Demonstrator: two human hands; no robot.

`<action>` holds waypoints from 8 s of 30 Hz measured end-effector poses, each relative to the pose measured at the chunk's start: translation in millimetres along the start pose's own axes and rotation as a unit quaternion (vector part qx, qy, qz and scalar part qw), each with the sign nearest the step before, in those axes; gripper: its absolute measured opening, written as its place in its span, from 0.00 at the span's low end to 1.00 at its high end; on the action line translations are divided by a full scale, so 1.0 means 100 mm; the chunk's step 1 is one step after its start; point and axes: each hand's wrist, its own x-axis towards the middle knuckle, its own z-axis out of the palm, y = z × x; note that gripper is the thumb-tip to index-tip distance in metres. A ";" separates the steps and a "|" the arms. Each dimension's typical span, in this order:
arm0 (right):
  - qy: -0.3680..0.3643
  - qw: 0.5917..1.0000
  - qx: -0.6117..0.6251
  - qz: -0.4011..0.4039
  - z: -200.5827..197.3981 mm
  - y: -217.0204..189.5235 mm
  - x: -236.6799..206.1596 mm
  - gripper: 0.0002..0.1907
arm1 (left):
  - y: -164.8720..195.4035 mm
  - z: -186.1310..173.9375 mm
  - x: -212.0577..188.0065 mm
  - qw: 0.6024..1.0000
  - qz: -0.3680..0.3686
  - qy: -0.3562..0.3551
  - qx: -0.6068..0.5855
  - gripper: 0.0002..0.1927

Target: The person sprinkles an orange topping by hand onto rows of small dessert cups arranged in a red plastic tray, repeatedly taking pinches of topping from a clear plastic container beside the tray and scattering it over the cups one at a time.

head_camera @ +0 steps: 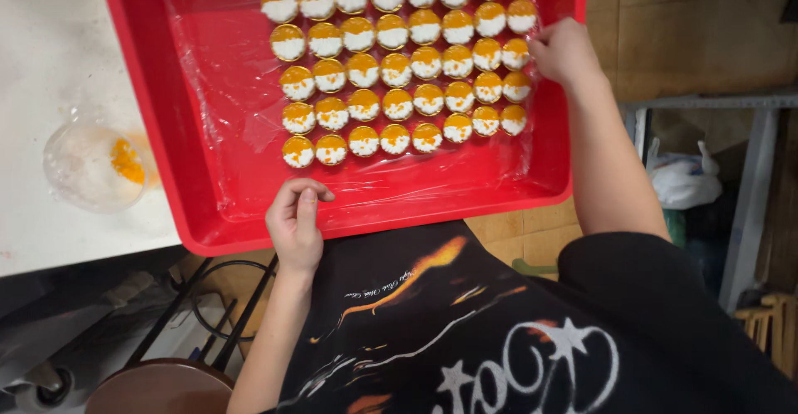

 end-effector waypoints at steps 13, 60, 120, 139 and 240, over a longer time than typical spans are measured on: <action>0.058 0.998 -0.001 0.014 -0.08 -0.34 -0.07 0.09 | 0.03 -0.56 -0.01 1.000 0.000 -0.017 -0.020 0.10; -0.046 0.966 0.249 -0.046 1.09 -4.40 -0.60 0.06 | -0.35 -3.42 0.66 0.985 -0.034 0.158 0.062 0.08; -0.024 0.999 0.026 -0.036 0.75 -2.90 0.50 0.14 | -0.08 -3.00 0.13 0.976 -0.027 0.202 0.078 0.13; -0.241 0.919 -0.126 -0.287 2.72 -5.74 -0.57 0.09 | -0.69 -2.82 0.62 0.989 -0.140 -0.001 0.037 0.18; -0.257 0.901 -0.217 -0.274 2.56 -5.93 -0.53 0.09 | -0.50 -2.99 0.83 0.974 -0.121 0.004 0.193 0.21</action>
